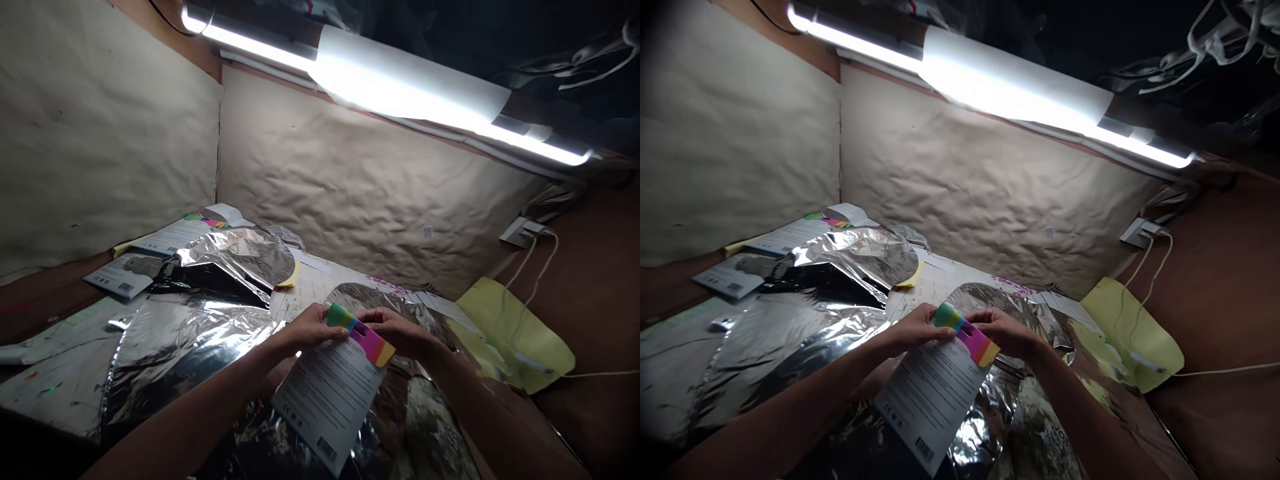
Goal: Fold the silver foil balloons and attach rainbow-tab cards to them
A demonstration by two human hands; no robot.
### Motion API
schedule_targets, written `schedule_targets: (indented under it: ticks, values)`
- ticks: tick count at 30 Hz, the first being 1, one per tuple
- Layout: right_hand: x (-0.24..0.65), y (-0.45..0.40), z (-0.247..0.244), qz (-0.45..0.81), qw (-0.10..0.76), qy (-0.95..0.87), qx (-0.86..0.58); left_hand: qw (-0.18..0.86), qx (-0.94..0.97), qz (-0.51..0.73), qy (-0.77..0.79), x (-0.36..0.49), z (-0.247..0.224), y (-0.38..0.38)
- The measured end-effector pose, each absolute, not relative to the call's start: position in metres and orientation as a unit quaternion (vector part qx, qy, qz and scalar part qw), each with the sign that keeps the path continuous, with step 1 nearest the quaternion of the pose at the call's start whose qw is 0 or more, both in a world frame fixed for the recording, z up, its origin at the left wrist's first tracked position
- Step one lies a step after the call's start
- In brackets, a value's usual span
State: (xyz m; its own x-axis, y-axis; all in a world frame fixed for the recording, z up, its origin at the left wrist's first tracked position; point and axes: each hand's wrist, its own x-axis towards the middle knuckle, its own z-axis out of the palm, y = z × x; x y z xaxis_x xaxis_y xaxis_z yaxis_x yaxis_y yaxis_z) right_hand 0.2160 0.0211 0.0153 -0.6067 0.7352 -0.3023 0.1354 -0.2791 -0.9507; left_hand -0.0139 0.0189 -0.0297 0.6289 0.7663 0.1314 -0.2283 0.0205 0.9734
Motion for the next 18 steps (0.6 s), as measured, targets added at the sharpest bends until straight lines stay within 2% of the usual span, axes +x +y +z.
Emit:
schedule_targets:
  ticks: [5, 7, 10, 11, 13, 15, 18]
  values:
    - [0.215, 0.026, 0.013, 0.672, 0.220, -0.575, -0.412, 0.688, 0.589, 0.369, 0.210, -0.012, -0.029, 0.018]
    - [0.217, 0.032, 0.017, 0.584, 0.253, -0.618, -0.462, 0.700, 0.583, 0.358, 0.206, -0.013, -0.030, 0.018]
    - [0.224, 0.041, 0.026, 0.374, 0.332, -0.689, -0.525, 0.702, 0.568, 0.370, 0.218, -0.015, -0.031, 0.020]
    - [0.225, 0.041, 0.028, 0.355, 0.350, -0.690, -0.525, 0.699, 0.556, 0.386, 0.229, -0.014, -0.032, 0.021]
    - [0.223, 0.034, 0.027, 0.444, 0.347, -0.656, -0.501, 0.708, 0.494, 0.433, 0.260, -0.012, -0.032, 0.025]
    - [0.218, 0.019, 0.019, 0.579, 0.297, -0.598, -0.468, 0.723, 0.402, 0.480, 0.290, -0.007, -0.034, 0.031]
    - [0.211, 0.003, 0.001, 0.630, 0.259, -0.557, -0.475, 0.728, 0.312, 0.519, 0.322, -0.002, -0.041, 0.045]
